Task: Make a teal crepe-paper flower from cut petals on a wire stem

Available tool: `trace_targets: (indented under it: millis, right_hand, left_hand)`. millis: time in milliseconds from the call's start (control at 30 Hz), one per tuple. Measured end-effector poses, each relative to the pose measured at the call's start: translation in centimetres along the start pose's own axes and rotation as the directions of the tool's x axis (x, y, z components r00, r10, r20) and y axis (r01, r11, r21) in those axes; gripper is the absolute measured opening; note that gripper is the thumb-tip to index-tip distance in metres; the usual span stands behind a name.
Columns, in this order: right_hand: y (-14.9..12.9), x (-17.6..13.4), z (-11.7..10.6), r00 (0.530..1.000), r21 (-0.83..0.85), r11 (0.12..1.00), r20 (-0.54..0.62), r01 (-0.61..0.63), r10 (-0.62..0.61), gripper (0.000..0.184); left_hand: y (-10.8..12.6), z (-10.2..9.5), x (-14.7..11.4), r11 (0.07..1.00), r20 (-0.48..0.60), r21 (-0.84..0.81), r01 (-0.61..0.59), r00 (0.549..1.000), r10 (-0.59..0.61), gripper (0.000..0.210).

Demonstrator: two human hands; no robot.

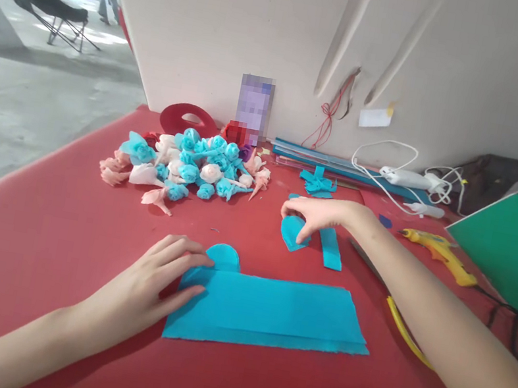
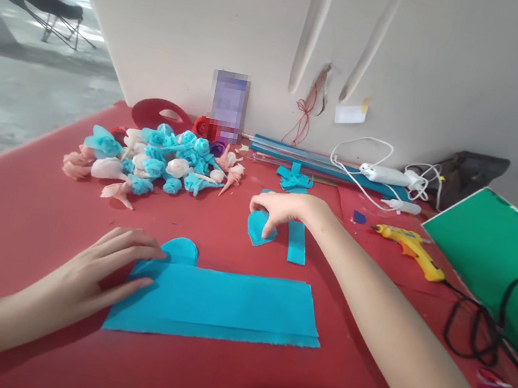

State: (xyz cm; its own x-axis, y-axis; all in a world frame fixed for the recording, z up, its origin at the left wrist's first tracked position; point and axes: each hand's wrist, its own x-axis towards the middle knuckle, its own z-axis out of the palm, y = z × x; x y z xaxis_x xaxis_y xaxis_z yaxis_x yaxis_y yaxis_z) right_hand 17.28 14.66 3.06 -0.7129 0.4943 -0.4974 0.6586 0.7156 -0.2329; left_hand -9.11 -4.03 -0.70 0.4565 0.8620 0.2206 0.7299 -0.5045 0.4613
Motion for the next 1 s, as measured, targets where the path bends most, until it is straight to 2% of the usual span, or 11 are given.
trace_targets:
  millis: [167,400,533,700,767,867,933,1000]
  right_hand:
    - [-0.8,-0.5,-0.1,0.998,-0.047,0.997,0.011,-0.060,0.060,0.024]
    - [-1.6,-1.2,0.4,0.993,0.010,0.993,-0.009,-0.113,0.114,0.023]
    - [-1.1,-1.4,0.9,0.996,0.096,0.993,-0.038,-0.075,0.079,0.017]
    - [-1.5,-2.6,1.6,0.987,0.290,0.956,-0.158,0.035,0.011,0.015]
    - [-2.7,-3.3,2.2,0.964,0.385,0.919,-0.267,0.088,0.019,0.019]
    - [-5.2,-4.0,3.6,0.883,0.477,0.860,-0.464,0.181,0.071,0.035]
    - [-7.0,-3.9,4.7,0.833,0.497,0.837,-0.545,0.228,0.097,0.040]
    - [-8.3,-3.7,5.6,0.795,0.500,0.831,-0.594,0.244,0.124,0.041]
  left_hand:
    - [0.0,0.4,0.0,0.999,-0.047,-0.033,-0.013,0.999,0.011,0.020]
    - [0.2,0.3,0.1,0.999,-0.043,-0.043,-0.008,0.999,0.006,0.020]
    - [0.3,0.2,0.2,1.000,-0.056,-0.022,-0.013,0.998,0.012,0.020]
    - [0.5,0.0,0.2,1.000,-0.048,-0.031,-0.002,0.999,0.000,0.020]
    - [0.9,-0.3,0.5,0.999,-0.055,-0.046,0.015,0.998,-0.017,0.021]
    - [1.7,-0.6,2.0,0.997,-0.045,-0.070,0.038,0.998,-0.041,0.020]
    - [2.3,-0.5,3.6,0.995,-0.023,-0.071,0.065,0.997,-0.067,0.024]
    - [2.7,-0.1,5.4,0.993,-0.030,-0.115,0.021,0.999,-0.025,0.026]
